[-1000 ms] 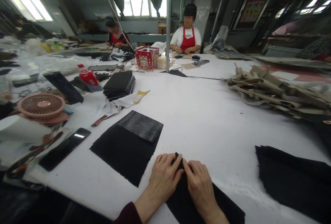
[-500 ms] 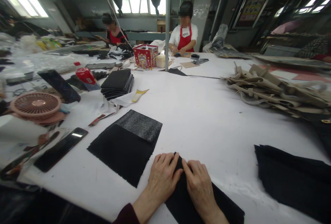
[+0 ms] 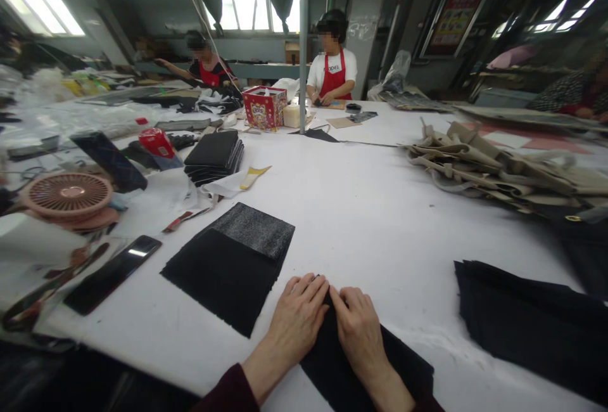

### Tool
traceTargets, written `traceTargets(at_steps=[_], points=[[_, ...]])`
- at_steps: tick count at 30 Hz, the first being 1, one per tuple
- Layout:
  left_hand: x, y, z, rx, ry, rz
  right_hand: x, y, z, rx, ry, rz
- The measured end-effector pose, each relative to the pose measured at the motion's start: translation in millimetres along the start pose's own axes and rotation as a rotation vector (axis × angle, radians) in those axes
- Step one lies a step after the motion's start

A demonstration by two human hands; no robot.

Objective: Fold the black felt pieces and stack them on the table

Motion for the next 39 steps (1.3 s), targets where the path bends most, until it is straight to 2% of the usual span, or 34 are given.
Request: traceTargets(at_steps=[11,18,23,29,39], points=[[-6.6,14,-1,0.125,0.196,-0.041,-7,-3,14,0.014,0.081,0.084],[-5.8,13,1,0.164,0.241,-0.025,-9,-15,19,0.003,0.017,0.064],[-7.3,18,-2,0.188,0.248,-0.033,-9,-13,23,0.033,-0.015,0.041],[-10.8,25,9,0.22,0.292,-0.057,-13,-14,27,0.04,-0.059,0.064],[-8.9,22,21,0.24,0.295,-0.086,-18,-25,31,0.033,-0.045,0.055]])
Point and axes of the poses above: each hand's wrist, its own y-axis towards the middle knuckle, its own x-axis out of the palm, z = x × y, the point moved 6 cm from there along y, towards the middle knuckle, and after that the axes turned 7 degrees about -z, right-handed, at the moved point
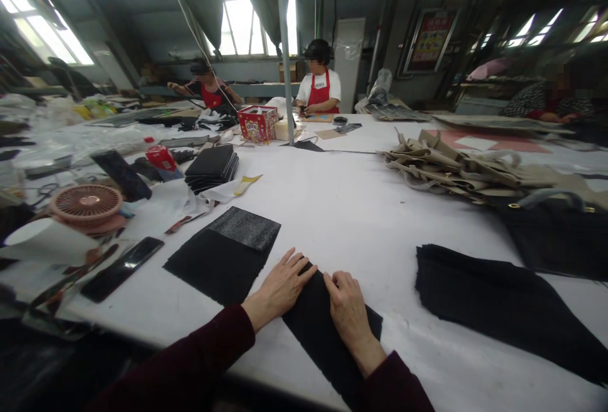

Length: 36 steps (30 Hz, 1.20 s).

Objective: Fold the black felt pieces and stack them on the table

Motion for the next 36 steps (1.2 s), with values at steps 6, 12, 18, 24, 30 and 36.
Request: traceTargets(at_steps=[6,12,18,24,30,36], points=[[1.8,5,7,0.048,0.005,-0.048,-3,-7,4,-0.009,0.023,-0.03],[6.8,7,17,0.064,0.039,-0.067,-6,-16,10,-0.034,0.022,-0.022],[4.6,8,24,0.064,0.086,-0.074,-7,-24,15,-0.034,0.039,-0.037],[7.3,14,34,0.104,0.081,-0.101,-12,-32,18,-0.04,0.045,-0.043],[3.9,12,41,0.107,0.087,-0.099,-17,-39,23,-0.028,0.092,-0.051],[2.3,14,48,0.141,0.069,-0.081,-20,-45,26,-0.036,0.103,-0.054]])
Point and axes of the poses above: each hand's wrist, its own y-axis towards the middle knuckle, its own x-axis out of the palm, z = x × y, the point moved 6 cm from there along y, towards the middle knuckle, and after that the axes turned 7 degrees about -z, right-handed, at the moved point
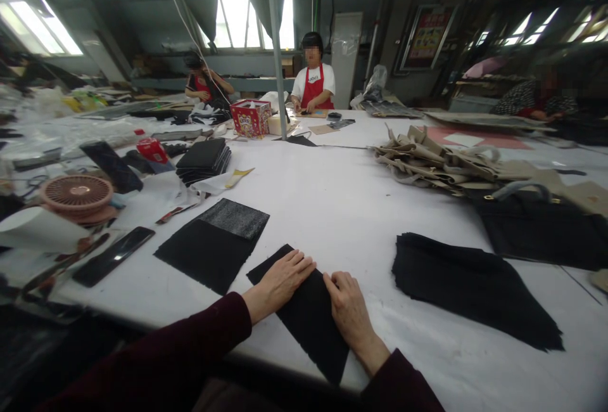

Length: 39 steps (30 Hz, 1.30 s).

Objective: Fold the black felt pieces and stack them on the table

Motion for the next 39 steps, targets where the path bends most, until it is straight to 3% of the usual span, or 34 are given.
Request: traceTargets(at_steps=[22,28,39], points=[[-6.0,9,26,0.082,-0.02,-0.085,-16,-26,12,-0.018,-0.044,0.0],[-8.3,12,33,0.126,-0.046,-0.058,-21,-29,11,-0.027,-0.064,-0.012],[-8.9,19,50,0.101,-0.028,-0.098,-28,-35,11,0.012,-0.12,-0.044]])
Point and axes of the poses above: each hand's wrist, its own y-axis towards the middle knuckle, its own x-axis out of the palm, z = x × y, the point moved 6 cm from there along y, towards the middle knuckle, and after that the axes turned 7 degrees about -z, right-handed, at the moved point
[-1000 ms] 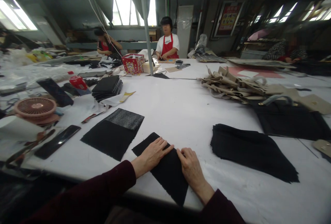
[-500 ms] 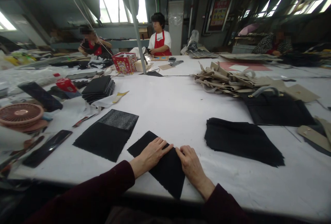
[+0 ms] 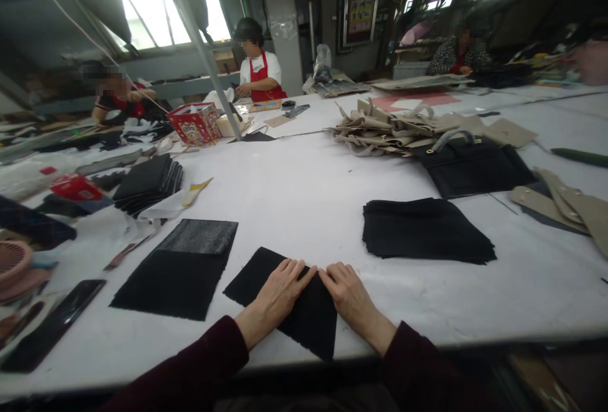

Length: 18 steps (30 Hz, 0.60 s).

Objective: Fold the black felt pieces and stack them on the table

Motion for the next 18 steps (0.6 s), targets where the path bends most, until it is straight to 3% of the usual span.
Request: traceTargets(at_steps=[13,18], points=[[10.7,9,7,0.056,-0.01,0.003,-10,-15,2,0.065,-0.047,0.02],[11.6,8,8,0.093,-0.013,0.061,-9,-18,3,0.115,-0.05,0.015]])
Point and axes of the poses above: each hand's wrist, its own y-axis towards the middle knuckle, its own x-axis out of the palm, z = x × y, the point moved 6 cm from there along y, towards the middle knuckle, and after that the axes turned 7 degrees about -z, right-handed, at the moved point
